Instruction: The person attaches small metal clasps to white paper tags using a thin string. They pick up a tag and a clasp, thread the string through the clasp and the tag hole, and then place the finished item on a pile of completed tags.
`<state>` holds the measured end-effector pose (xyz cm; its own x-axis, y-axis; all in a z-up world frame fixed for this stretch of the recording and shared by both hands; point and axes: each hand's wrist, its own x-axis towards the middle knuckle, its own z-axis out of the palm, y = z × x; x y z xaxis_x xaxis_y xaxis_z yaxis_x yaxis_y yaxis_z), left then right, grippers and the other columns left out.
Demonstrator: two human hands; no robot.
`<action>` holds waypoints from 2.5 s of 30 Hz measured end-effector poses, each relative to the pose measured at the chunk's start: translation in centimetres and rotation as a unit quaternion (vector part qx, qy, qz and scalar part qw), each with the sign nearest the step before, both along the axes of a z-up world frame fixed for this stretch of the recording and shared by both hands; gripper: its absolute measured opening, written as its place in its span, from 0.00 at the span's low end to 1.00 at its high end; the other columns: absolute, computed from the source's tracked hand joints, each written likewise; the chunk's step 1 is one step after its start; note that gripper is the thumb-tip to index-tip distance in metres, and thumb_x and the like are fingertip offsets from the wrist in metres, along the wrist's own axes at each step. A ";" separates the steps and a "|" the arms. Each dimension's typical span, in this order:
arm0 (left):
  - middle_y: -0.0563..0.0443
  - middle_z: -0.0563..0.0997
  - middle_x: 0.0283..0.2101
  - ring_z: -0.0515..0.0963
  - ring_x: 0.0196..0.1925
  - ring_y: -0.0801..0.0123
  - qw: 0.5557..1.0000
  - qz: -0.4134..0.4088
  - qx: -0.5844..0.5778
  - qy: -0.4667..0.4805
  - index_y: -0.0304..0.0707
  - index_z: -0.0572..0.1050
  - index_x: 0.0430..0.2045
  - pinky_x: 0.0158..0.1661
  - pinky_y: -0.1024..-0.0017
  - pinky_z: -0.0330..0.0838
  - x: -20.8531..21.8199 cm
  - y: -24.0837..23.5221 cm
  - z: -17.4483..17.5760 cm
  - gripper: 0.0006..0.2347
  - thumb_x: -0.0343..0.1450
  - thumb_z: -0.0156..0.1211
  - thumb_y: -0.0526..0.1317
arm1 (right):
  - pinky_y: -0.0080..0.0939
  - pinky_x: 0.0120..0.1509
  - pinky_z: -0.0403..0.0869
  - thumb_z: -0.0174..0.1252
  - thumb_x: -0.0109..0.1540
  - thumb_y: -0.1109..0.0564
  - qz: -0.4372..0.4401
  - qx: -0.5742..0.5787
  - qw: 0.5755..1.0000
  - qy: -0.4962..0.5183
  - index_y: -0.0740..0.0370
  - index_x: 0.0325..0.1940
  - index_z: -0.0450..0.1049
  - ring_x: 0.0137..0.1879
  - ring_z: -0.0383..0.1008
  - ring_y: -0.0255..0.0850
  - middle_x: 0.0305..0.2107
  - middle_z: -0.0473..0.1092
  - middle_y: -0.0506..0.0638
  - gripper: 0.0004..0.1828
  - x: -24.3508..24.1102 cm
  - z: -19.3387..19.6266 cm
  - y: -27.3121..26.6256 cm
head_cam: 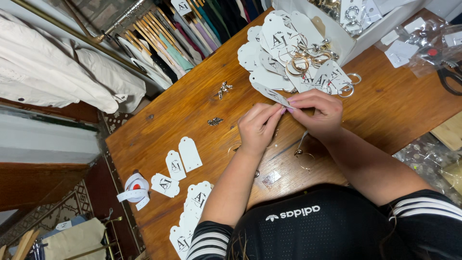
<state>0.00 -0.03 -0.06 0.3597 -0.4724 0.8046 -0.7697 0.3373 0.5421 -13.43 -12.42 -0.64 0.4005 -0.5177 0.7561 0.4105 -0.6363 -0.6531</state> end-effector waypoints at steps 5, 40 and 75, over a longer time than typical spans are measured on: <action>0.53 0.86 0.32 0.87 0.32 0.57 1.000 0.001 0.002 0.005 0.43 0.89 0.37 0.34 0.62 0.81 0.3 0.0 -0.7 0.03 0.72 0.74 0.34 | 0.41 0.51 0.81 0.74 0.60 0.73 -0.006 -0.014 1.000 0.003 0.67 0.40 0.87 0.42 0.86 0.47 0.39 0.84 0.56 0.08 0.1 -0.1 0.0; 0.53 0.82 0.36 0.87 0.40 0.55 0.962 0.082 0.239 -0.104 0.47 0.82 0.43 0.41 0.56 0.83 0.9 4.0 5.9 0.10 0.76 0.67 0.49 | 0.46 0.57 0.80 0.71 0.68 0.64 0.078 0.081 0.984 0.139 0.70 0.47 0.83 0.54 0.81 0.49 0.45 0.81 0.61 0.05 0.1 -0.4 -2.5; 0.37 0.68 0.77 0.60 0.82 0.45 0.798 0.403 0.431 0.124 0.34 0.68 0.74 0.80 0.39 0.35 -4.7 30.2 -7.0 0.27 0.82 0.60 0.51 | 0.53 0.57 0.80 0.66 0.68 0.42 0.035 -0.321 0.794 0.515 0.50 0.47 0.82 0.56 0.83 0.54 0.47 0.78 0.47 0.12 4.6 -6.7 -0.9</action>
